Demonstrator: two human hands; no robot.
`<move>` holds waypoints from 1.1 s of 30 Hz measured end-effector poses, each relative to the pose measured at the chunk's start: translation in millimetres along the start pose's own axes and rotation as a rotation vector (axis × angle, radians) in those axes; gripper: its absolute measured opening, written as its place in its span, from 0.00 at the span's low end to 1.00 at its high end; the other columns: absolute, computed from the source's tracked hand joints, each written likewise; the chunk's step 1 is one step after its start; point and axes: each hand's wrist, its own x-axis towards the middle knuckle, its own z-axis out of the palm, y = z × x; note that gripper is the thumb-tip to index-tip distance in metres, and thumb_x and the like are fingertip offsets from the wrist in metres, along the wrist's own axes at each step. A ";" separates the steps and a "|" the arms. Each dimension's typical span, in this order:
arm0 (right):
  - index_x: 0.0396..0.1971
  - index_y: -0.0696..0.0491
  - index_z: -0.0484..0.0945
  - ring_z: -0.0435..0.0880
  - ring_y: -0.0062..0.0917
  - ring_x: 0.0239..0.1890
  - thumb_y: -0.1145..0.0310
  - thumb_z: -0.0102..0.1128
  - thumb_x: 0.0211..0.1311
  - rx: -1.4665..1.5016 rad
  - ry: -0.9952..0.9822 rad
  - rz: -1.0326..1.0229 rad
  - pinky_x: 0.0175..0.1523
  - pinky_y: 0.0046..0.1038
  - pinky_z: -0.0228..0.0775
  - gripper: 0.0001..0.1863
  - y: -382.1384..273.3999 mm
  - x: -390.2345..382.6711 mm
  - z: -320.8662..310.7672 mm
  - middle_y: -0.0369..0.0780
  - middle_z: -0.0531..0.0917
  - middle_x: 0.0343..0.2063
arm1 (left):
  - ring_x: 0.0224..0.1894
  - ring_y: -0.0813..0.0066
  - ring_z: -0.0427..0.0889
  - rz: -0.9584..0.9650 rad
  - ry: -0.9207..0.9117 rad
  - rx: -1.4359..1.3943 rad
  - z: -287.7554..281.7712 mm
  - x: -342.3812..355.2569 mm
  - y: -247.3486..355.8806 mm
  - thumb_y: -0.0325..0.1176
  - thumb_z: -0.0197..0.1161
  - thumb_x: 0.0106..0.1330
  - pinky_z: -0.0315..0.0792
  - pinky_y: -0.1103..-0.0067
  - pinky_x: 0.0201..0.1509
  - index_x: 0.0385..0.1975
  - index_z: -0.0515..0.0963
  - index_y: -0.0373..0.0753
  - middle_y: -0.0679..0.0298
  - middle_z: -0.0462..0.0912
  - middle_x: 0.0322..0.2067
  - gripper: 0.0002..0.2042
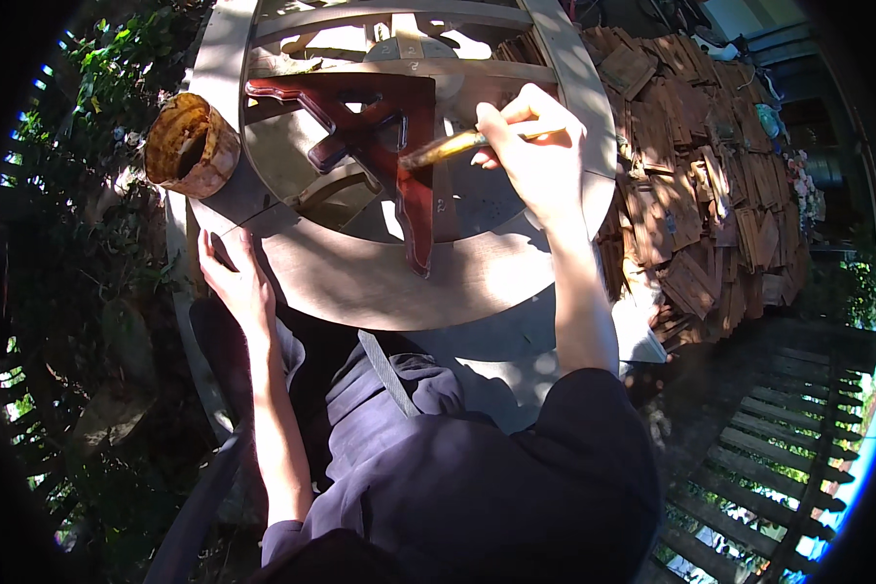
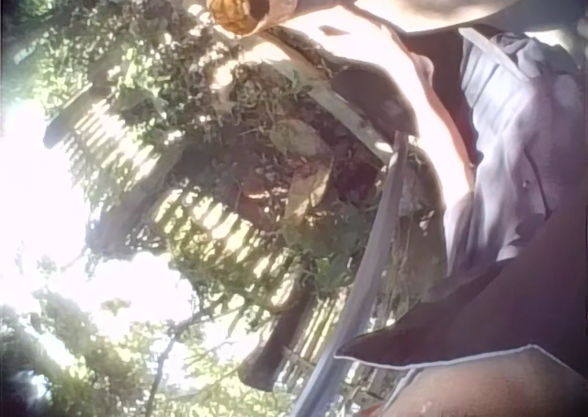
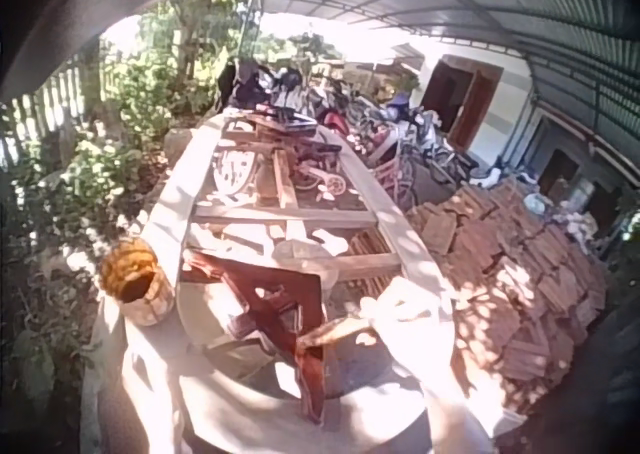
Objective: Varnish or stain decorative wooden geometric frame pieces outdoors.
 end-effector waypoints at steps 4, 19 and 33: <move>0.26 0.59 0.77 0.85 0.17 0.24 0.72 0.69 0.59 0.075 0.028 -0.118 0.29 0.18 0.77 0.10 51.0 39.5 35.9 0.40 0.84 0.21 | 0.65 0.49 0.64 0.011 -0.008 -0.015 3.3 -0.9 -3.7 0.47 0.63 0.68 0.56 0.61 0.70 0.66 0.61 0.31 0.44 0.66 0.61 0.34; 0.21 0.60 0.71 0.81 0.20 0.29 0.88 0.58 0.52 -0.115 -0.165 0.049 0.37 0.22 0.74 0.08 -30.9 -73.8 -23.6 0.39 0.78 0.24 | 0.64 0.50 0.65 0.013 0.020 0.005 -0.9 0.5 -3.0 0.47 0.63 0.68 0.57 0.61 0.69 0.65 0.61 0.32 0.44 0.67 0.60 0.33; 0.28 0.57 0.80 0.76 0.10 0.26 0.67 0.69 0.59 -0.003 -0.374 -0.178 0.31 0.17 0.67 0.09 39.5 29.4 74.9 0.33 0.83 0.24 | 0.65 0.52 0.65 -0.025 0.007 -0.001 0.2 -2.3 -0.2 0.47 0.64 0.67 0.57 0.63 0.71 0.65 0.62 0.31 0.44 0.66 0.62 0.34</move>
